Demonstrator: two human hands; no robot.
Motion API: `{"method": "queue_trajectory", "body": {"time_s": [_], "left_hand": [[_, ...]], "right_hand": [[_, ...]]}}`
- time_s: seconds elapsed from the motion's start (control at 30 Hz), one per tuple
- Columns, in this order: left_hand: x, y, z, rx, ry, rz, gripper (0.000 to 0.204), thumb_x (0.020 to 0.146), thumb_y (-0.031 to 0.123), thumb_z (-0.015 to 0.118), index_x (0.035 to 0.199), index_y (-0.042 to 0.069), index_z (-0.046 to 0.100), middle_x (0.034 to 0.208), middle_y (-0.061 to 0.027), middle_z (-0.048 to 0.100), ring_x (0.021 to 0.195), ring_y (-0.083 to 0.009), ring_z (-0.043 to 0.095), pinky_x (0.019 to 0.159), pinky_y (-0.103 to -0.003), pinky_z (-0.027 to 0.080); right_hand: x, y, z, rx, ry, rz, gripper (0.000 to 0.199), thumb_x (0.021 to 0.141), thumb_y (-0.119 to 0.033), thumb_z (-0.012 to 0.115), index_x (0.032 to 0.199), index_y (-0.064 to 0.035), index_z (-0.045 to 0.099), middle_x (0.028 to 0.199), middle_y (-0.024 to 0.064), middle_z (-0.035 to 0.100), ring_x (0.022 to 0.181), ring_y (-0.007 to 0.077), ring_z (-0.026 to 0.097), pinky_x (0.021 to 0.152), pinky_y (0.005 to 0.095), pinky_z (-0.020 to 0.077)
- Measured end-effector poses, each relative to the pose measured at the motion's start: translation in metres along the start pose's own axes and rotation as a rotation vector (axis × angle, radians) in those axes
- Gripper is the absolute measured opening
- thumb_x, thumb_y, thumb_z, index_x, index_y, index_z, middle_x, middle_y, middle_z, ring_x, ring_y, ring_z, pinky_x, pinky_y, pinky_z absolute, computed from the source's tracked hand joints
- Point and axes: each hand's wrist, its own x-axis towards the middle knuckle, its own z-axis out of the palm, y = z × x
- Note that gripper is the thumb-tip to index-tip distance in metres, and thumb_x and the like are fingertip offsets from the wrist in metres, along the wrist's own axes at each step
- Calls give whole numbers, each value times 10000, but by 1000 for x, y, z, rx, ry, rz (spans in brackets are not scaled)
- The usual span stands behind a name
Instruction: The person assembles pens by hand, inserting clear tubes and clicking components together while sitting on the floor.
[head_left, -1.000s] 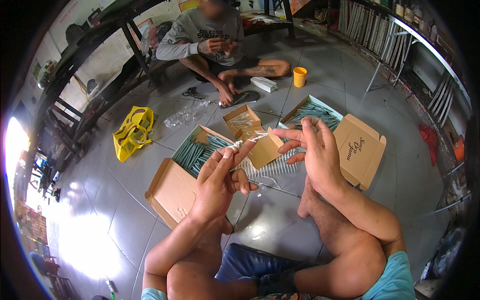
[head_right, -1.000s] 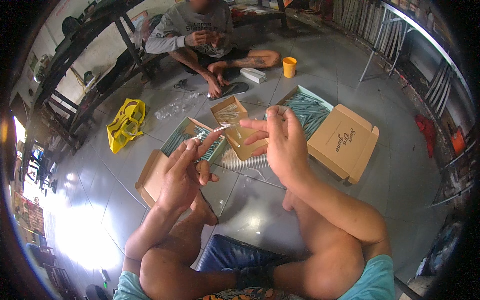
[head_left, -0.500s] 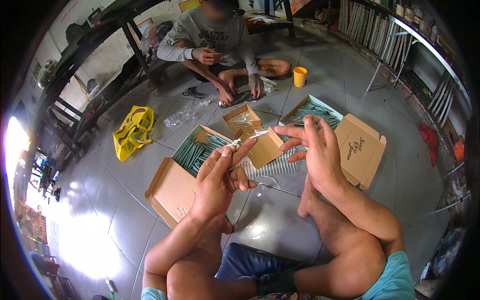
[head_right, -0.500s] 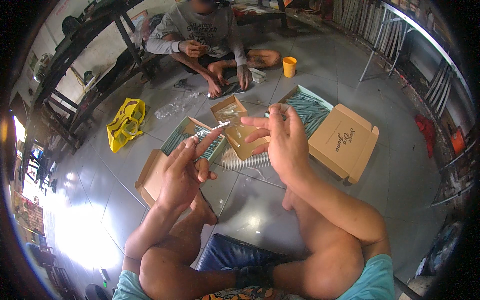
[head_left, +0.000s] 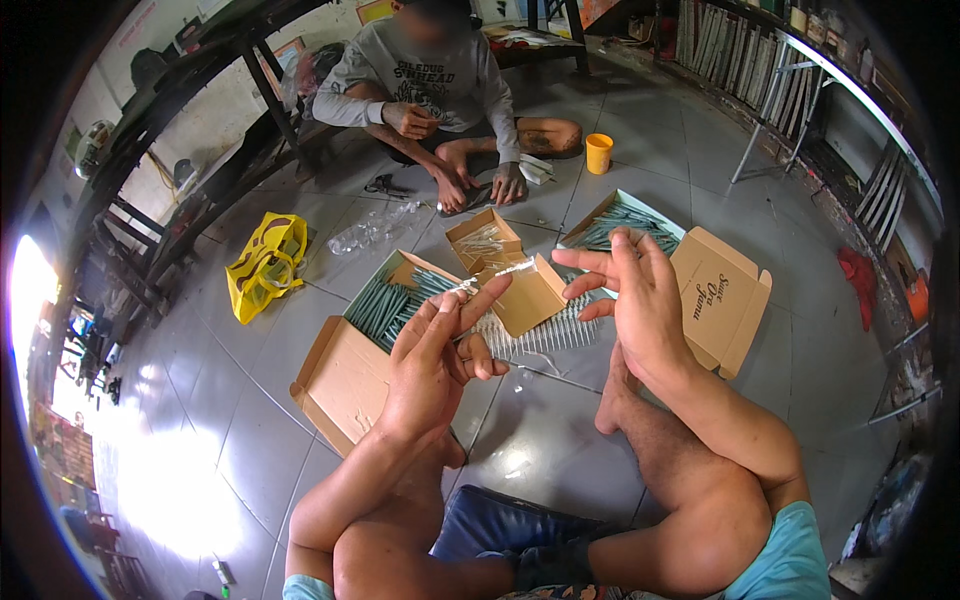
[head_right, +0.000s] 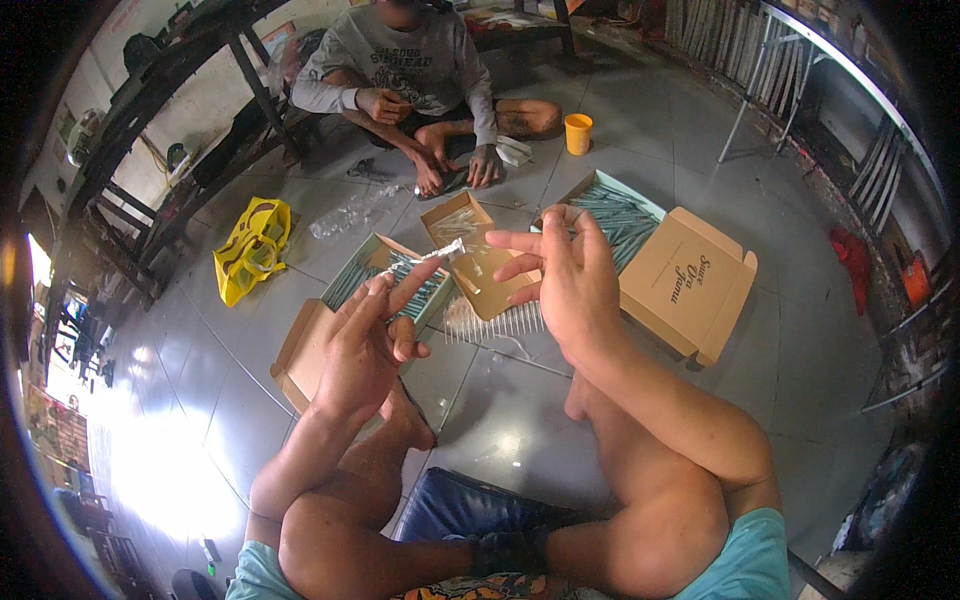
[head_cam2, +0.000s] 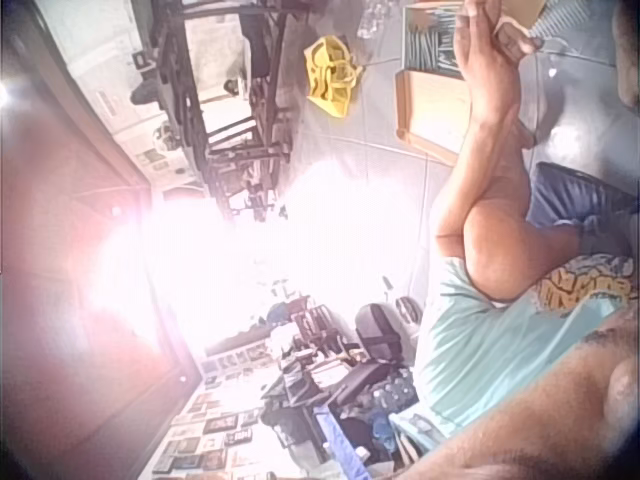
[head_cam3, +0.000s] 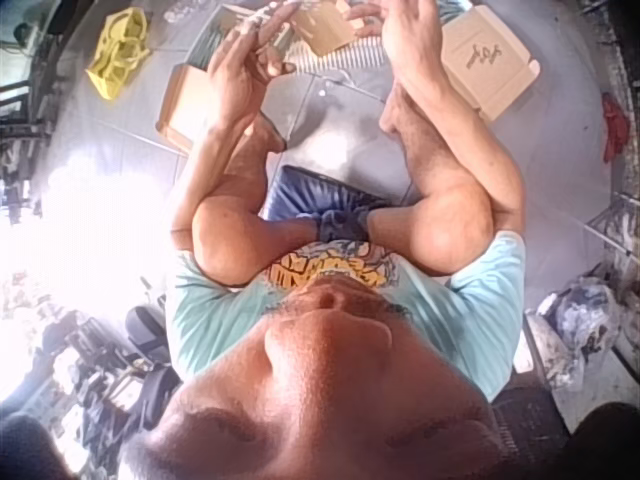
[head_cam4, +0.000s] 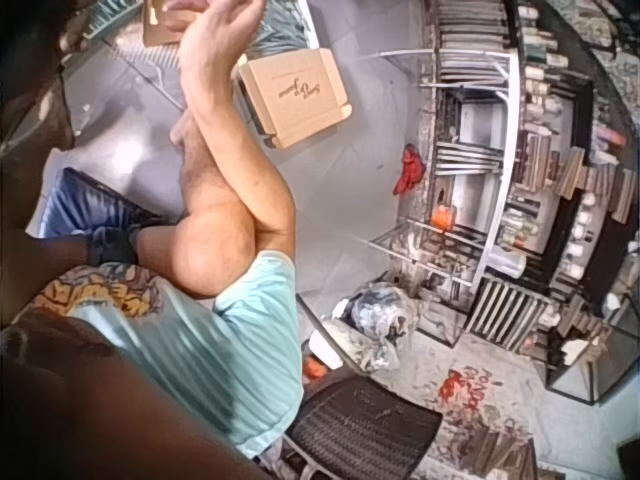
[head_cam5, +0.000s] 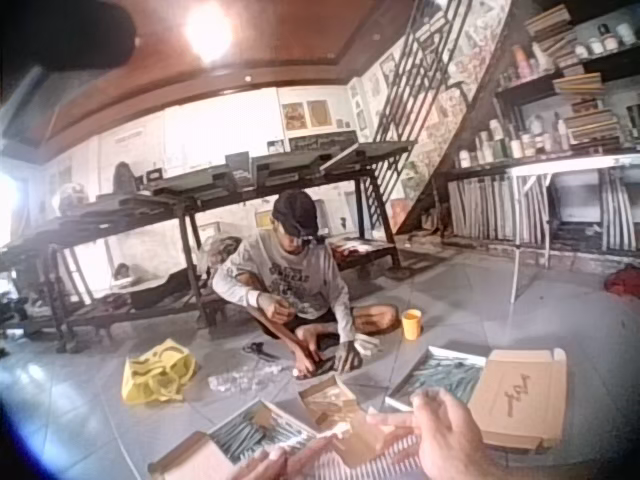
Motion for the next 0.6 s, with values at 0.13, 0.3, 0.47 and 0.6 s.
{"method": "queue_trajectory", "body": {"time_s": [0.13,0.3,0.47,0.6], "left_hand": [[0,1,0,-2,14,-9,221,1065,246,341,1110,32,373,1405,-262,468,574,-141,571,698,-342,598],[0,0,-2,-19,-5,-10,227,1065,252,343,1115,35,384,1411,-256,465,576,-137,568,698,-340,596],[-1,2,-2,-2,3,-11,227,1066,250,337,1118,34,382,1414,-254,463,577,-134,561,695,-338,595],[-4,4,5,79,54,-36,206,1058,255,345,1154,86,412,1451,-191,459,586,-94,450,696,-303,522]], "right_hand": [[1,0,-1,8,-1,2,267,1061,-282,337,1127,-29,388,1030,209,699,702,184,675,518,245,537],[2,0,-3,5,5,-3,283,1060,-291,340,1130,-20,390,1040,212,695,705,182,672,520,245,538],[3,0,-3,6,19,11,307,1060,-296,338,1143,-6,388,1044,217,693,706,185,672,522,245,541],[4,2,-6,2,24,7,323,1061,-294,336,1158,9,389,1043,221,691,709,186,675,526,244,546]]}}
